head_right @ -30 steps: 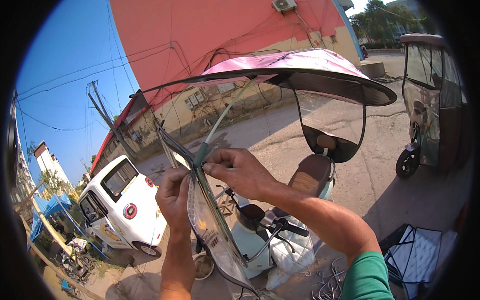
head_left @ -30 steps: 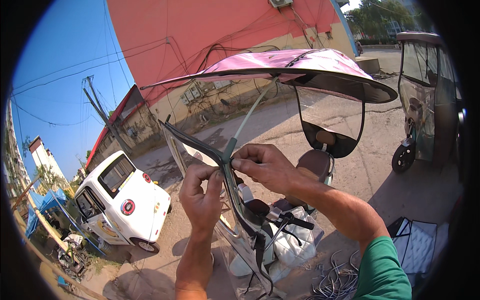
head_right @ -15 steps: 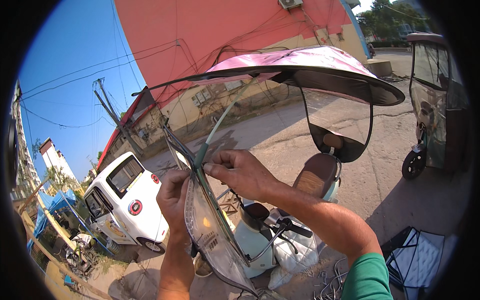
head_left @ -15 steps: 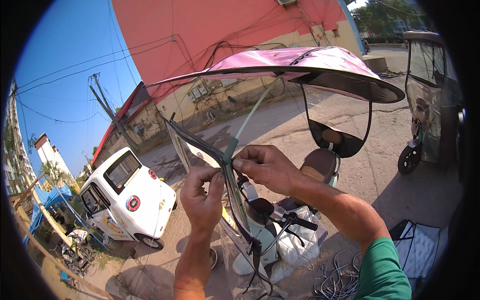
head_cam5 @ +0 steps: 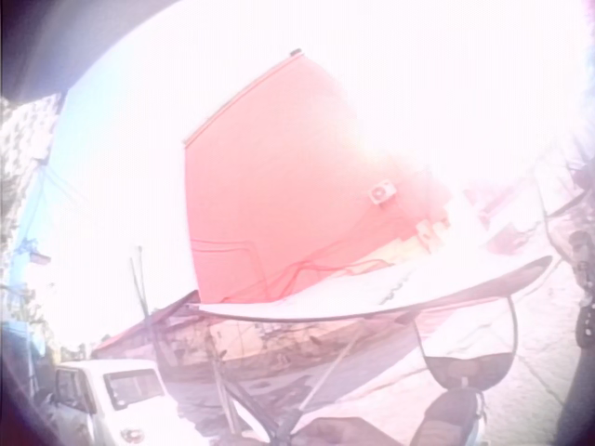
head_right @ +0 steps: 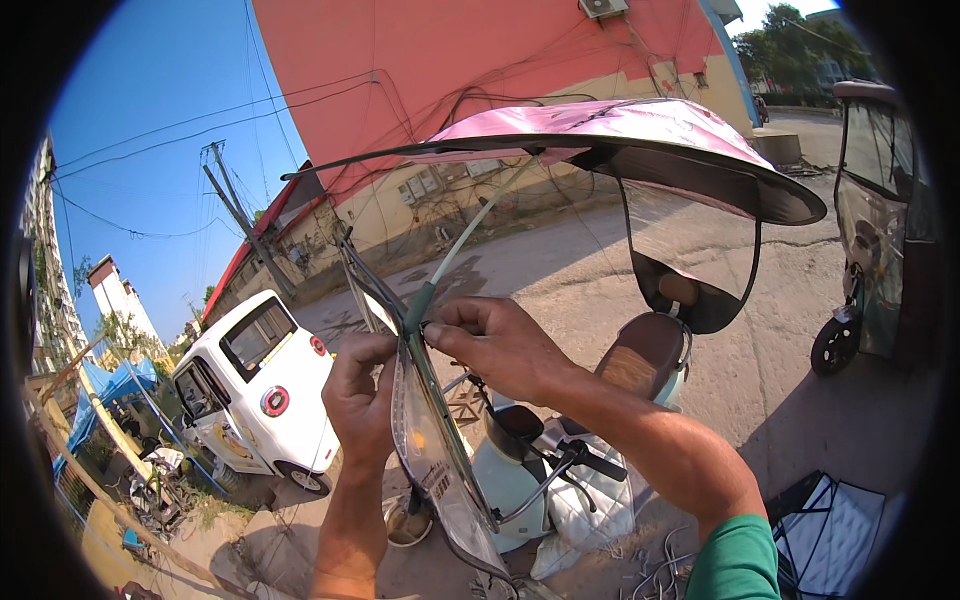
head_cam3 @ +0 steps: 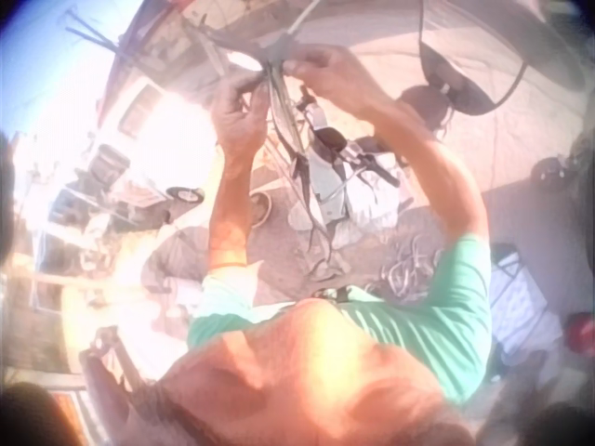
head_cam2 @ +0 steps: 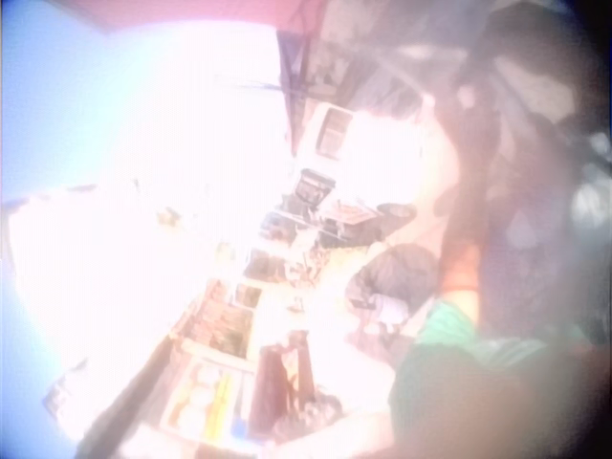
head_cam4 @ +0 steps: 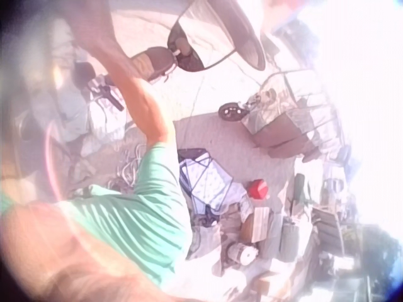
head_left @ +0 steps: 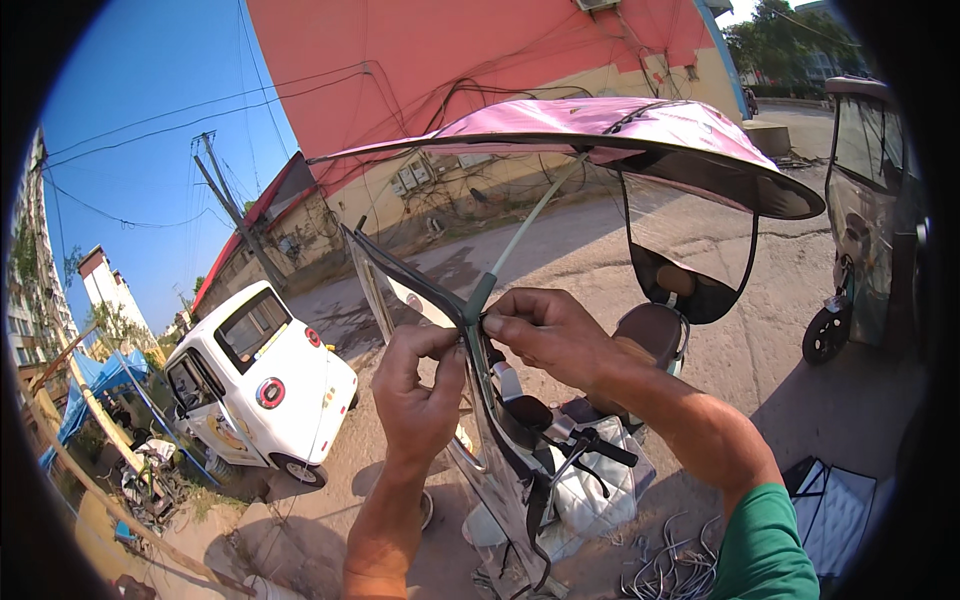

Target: The person assembles a transparent plastic enclosure onto a scooter by threading a black elastic cord through the frame and securing it with zip ties. The person handles the enclosure, cord, and zip ties by hand, working around the scooter's handlebars and canopy.

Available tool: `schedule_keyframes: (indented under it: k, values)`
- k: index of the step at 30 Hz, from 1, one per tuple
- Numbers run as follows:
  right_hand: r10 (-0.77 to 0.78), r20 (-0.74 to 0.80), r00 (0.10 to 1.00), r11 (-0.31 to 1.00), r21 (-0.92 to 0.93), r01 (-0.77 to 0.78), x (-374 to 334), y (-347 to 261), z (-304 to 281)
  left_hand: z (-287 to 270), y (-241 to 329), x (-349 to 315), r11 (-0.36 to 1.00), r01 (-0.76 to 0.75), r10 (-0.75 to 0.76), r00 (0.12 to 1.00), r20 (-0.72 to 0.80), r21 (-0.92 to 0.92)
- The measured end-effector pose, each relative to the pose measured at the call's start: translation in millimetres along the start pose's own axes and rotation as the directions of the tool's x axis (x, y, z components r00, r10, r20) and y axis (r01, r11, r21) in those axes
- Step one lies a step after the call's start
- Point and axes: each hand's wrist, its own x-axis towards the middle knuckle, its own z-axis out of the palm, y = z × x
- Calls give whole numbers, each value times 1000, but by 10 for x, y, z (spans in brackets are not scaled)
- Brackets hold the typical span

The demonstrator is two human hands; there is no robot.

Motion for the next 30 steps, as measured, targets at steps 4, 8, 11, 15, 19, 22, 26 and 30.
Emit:
schedule_keyframes:
  k: [4,8,11,15,19,22,26,30]
  values:
    - [-24,17,1000,1000,9,24,32,84,-5,-13,46,-3,996,46,-47,999,-12,-71]
    - [-31,14,999,999,17,31,41,71,32,-43,61,-26,987,143,-145,989,-11,-75]
    - [-1,0,1000,999,33,1,53,156,-40,-5,32,17,999,26,-25,999,26,-22]
    - [-7,22,1000,1000,19,6,37,108,-45,13,59,-4,980,155,-159,987,-20,-121]
    - [1,51,999,1000,-2,-1,49,84,-54,7,12,-45,952,255,-260,966,-9,-171]
    - [175,262,949,932,267,-245,158,158,-160,0,-18,-38,970,217,-217,976,8,-112]
    - [186,317,930,906,312,-287,170,184,-216,6,-31,-31,991,133,-133,991,7,-28]
    - [-354,7,935,915,-203,348,-29,157,-116,-13,-23,-52,990,138,-138,990,-3,-30]
